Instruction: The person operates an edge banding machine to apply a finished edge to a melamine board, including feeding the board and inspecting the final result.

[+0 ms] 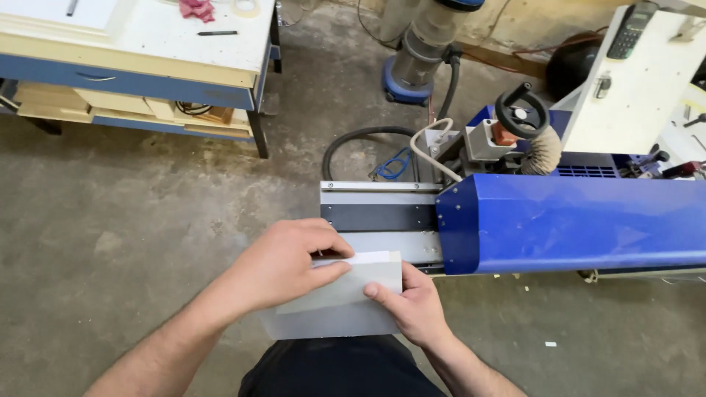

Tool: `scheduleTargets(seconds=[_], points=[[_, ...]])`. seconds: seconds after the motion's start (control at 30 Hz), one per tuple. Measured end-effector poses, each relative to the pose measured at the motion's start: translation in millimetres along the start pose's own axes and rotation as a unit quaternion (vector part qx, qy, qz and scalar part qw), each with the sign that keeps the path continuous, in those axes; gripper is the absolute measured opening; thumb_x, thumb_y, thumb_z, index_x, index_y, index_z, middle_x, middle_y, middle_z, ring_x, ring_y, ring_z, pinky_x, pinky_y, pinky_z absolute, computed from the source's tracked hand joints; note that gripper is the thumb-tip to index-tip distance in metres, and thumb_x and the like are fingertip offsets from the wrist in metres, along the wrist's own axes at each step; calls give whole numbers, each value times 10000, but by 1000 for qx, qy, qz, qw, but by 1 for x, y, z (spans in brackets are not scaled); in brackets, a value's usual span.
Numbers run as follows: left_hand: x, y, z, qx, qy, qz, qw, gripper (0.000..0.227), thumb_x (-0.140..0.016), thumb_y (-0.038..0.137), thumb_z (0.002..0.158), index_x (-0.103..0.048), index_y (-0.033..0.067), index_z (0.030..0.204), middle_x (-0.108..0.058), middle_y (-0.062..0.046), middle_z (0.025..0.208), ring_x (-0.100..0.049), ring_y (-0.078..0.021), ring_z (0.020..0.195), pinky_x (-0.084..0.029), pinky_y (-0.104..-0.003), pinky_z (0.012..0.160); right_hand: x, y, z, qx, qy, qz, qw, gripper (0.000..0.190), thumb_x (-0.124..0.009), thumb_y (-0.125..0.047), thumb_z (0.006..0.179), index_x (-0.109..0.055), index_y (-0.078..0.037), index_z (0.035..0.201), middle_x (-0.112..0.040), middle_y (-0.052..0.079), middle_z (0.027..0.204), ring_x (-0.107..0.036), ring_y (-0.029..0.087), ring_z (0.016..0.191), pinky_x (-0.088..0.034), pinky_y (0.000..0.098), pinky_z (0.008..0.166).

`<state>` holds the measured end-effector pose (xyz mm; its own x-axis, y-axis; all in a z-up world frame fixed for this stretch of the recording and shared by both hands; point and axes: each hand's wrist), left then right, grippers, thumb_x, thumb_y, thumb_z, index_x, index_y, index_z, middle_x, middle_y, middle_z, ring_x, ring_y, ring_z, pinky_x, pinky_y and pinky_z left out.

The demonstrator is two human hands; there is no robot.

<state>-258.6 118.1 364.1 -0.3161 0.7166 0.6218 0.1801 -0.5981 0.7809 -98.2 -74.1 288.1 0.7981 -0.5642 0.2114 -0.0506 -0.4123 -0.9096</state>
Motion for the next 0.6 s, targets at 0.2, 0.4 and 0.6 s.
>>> scheduleTargets(seconds=[0.2,0.4,0.6], points=[[22,-3,-1,49,-34,-3,998,173,-761,268,836,-832,211,983,-806,75,978,-755,-93,898,-540,-256,819,10,-15,-4,-40,23,61,997,467,-851,-235,711,-788,-13,1117,-826,95,1021,-730,182,891,-596,337,763],[47,-6,-7,123,-28,13,992,162,-747,242,808,-869,243,914,-831,112,942,-762,-58,867,-535,-240,811,27,-9,6,-36,49,142,988,528,-819,-183,714,-736,39,1187,-785,166,1057,-707,255,905,-582,389,772],[65,4,-16,201,16,-47,978,86,-811,191,819,-887,191,859,-814,79,858,-706,-62,772,-524,-238,743,35,-24,12,-67,57,199,976,582,-763,-158,720,-666,62,1250,-753,242,1127,-705,362,949,-590,498,803]])
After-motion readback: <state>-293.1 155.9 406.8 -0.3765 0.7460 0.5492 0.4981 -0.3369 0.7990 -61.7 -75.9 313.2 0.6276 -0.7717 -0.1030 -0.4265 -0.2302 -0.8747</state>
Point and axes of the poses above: each hand's wrist, its own z-axis towards the middle knuckle, its own x-axis out of the back of the hand, y = z × x
